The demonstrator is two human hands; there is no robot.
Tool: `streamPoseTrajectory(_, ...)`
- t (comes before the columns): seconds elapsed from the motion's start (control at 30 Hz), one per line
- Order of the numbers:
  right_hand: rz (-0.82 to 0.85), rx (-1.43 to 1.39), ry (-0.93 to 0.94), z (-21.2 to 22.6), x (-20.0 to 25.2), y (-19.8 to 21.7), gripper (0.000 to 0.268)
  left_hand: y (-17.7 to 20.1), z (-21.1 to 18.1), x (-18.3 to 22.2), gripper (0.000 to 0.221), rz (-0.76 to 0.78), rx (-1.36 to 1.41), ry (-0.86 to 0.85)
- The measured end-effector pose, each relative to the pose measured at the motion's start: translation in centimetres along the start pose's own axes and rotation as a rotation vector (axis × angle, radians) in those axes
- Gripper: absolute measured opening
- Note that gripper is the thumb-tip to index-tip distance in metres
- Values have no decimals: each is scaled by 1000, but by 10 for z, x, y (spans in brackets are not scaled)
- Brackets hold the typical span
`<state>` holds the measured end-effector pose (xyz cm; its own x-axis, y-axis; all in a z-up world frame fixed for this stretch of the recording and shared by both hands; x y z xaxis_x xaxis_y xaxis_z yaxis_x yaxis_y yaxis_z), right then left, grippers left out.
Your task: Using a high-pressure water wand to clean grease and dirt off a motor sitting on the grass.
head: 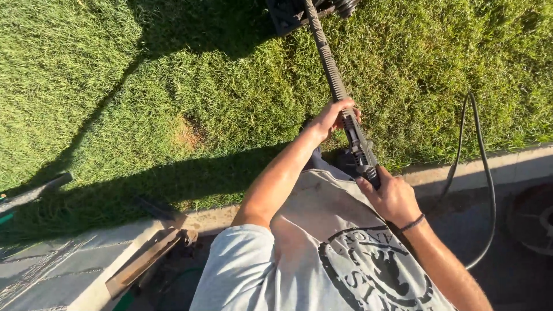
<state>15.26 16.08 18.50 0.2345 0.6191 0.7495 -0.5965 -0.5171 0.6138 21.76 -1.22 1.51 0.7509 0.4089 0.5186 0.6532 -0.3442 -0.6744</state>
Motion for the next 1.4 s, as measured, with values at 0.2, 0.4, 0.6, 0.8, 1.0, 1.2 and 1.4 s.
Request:
streamPoseTrajectory(0.2,-24,-17,-3,5,-5,-3,65,7,-7,-4,60,33,18,-2)
streamPoseTrajectory(0.4,-14,-45,-60,-14,16,-4,59,-12,17,-1,59,66,25,52)
streamPoseTrajectory(0.6,-29,-59,-48,-10,12,2,56,-15,8,-3,56,50,36,36)
streamPoseTrajectory(0.8,-55,-84,-2,11,1,12,53,-3,-12,-14,46,23,64,-31)
streamPoseTrajectory(1.0,-27,-97,-33,-3,14,7,52,-14,1,-1,46,6,16,3)
streamPoseTrajectory(1.2,-16,-104,-29,8,10,11,55,-13,-11,3,49,-8,0,10)
streamPoseTrajectory(1.4,-36,-119,11,38,9,28,56,7,-17,-7,51,-34,74,-24)
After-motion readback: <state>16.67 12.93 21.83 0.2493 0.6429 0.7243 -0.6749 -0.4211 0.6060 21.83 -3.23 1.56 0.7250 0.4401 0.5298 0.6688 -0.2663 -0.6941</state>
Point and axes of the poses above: each hand's wrist, its own x-axis away from the middle knuckle, its own y-axis out of the back of the hand, z = x × y, the point moved 8 cm from there along -x, towards the middle knuckle, and after that the axes turned 5 degrees about y, right-handed, at the moved point
